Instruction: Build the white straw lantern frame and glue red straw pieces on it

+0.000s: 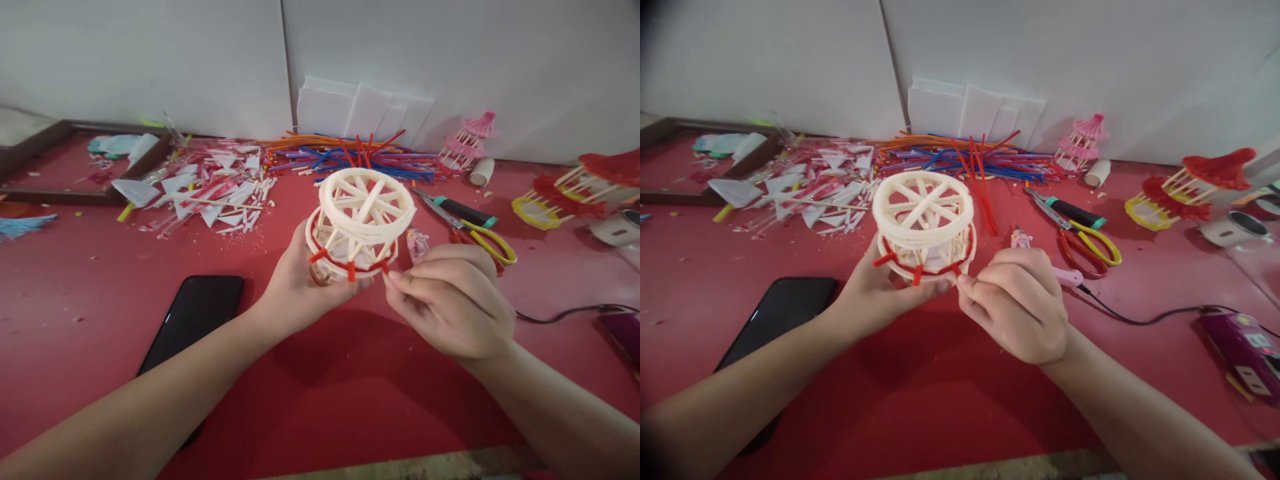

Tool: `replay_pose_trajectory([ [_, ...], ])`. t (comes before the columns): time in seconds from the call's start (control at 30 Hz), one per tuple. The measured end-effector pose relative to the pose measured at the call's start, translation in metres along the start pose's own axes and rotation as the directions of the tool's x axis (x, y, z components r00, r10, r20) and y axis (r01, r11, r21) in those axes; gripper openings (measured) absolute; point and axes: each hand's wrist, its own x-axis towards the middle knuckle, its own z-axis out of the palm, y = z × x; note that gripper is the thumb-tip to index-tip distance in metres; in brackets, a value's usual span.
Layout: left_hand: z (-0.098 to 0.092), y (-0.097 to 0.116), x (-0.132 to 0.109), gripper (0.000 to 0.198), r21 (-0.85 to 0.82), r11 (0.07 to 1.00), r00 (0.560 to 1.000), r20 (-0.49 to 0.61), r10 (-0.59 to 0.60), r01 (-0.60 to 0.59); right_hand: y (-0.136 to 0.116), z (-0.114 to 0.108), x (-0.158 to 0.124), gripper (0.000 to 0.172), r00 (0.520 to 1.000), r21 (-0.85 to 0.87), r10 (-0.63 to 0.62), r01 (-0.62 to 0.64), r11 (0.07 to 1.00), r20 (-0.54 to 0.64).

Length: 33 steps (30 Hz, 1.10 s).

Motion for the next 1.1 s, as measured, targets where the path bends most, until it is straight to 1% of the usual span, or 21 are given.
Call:
replay_pose_trajectory([
  [0.17, 0.0001, 0.0004, 0.0002, 0.088, -0.019, 1.000, 1.000, -0.008, -0.022, 0.022, 0.0011, 0.0000, -0.0007, 0.015, 1.000, 0.008, -0.002, 0.001, 1.000, 0.021],
  [0.37, -0.0001, -0.0021, 0.0004, 0.087, -0.035, 0.999, 1.000, 0.007, -0.003, 0.003, 0.0012, 0.0019, -0.0005, 0.016, 1.000, 0.019, -0.002, 0.002, 1.000, 0.008],
  [0.57, -0.0006, -0.0021, 0.0007, 0.089, -0.002, 1.000, 1.000, 0.006, -0.004, 0.004, 0.0015, 0.0011, 0.0001, 0.017, 0.999, 0.028, -0.005, 0.003, 1.000, 0.038],
  [0.77, -0.0005, -0.0009, 0.0010, 0.087, -0.039, 0.999, 1.000, 0.026, -0.011, 0.012, 0.0019, 0.0006, -0.0003, 0.016, 0.999, 0.045, -0.002, 0.000, 0.999, 0.033],
  [0.93, -0.0008, -0.0009, 0.0003, 0.084, -0.022, 1.000, 1.000, 0.029, -0.009, 0.010, 0.0034, 0.0008, -0.0016, 0.015, 0.999, 0.059, -0.008, 0.006, 0.998, 0.034],
  [1.0, -0.0011, 0.0005, 0.0008, 0.084, -0.011, 1.000, 0.999, 0.039, -0.013, 0.014, 0.0047, 0.0019, -0.0023, 0.017, 1.000, 0.068, -0.014, 0.013, 0.998, 0.018],
  [1.1, -0.0018, 0.0051, 0.0021, 0.082, -0.012, 1.000, 0.997, 0.072, -0.026, 0.027, 0.0079, 0.0041, -0.0039, 0.028, 0.998, 0.110, 0.000, 0.006, 0.994, -0.055],
])
